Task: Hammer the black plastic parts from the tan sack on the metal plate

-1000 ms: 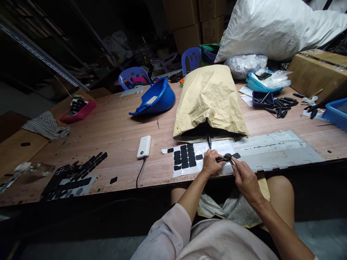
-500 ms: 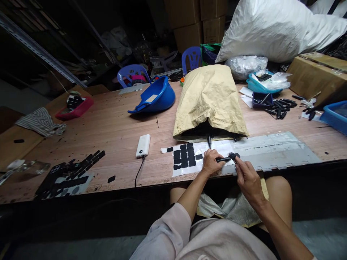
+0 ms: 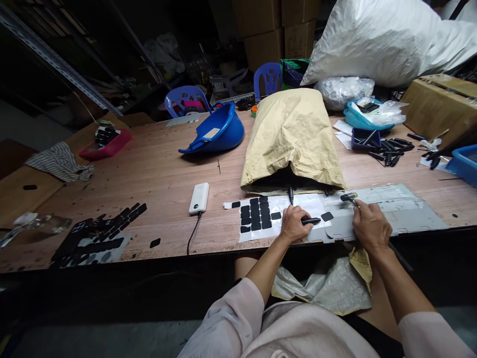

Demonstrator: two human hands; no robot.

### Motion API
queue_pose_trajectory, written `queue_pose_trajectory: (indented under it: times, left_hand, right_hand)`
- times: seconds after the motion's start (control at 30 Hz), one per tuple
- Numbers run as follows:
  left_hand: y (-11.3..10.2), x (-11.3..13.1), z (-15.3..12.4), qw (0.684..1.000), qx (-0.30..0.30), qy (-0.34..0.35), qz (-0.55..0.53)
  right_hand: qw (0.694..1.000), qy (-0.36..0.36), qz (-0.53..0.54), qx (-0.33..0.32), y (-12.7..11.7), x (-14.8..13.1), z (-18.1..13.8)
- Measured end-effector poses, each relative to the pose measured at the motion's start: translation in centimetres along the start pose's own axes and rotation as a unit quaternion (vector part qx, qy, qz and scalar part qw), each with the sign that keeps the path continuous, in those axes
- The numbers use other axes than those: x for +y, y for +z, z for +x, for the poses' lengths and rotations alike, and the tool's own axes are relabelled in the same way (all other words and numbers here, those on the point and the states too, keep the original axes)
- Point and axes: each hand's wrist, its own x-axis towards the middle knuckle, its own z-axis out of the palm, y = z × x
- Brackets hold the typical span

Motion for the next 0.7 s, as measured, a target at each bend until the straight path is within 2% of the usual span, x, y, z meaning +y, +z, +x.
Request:
queue_pose_trajectory:
  times: [0.1, 0.23, 0.47, 0.53, 0.6, 0.7]
  left_hand:
    - [-0.1, 0.1, -0.1, 1.0, -0.005, 0.004, 0.0]
    - [0.1, -0.2, -0.2, 1.0, -0.005, 0.006, 0.008]
    - [-0.1, -0.4, 0.1, 1.0, 0.005, 0.018, -0.004]
    - [-0.3, 0.0, -1.1, 0.998, 0.008, 0.046, -0.03]
    - [-0.2, 0.4, -3.4, 0.992, -0.008, 0.099, -0.074]
    - [1.4, 0.4, -8.2, 0.971, -0.112, 0.157, -0.141]
  right_hand:
    - [0.999, -0.003, -0.049, -0.018, 1.4, 0.8, 1.6]
    - [0.997, -0.002, -0.082, -0.011, 2.5, 0.2, 2.2]
    - [0.994, 0.003, -0.106, -0.019, 2.0, -1.0, 2.1]
    - [0.994, 0.004, -0.105, -0.027, 1.8, -1.1, 2.1]
    - [0.994, 0.005, -0.104, -0.033, 1.7, -1.1, 2.1]
    - [0.994, 0.006, -0.101, -0.033, 1.9, -1.0, 2.0]
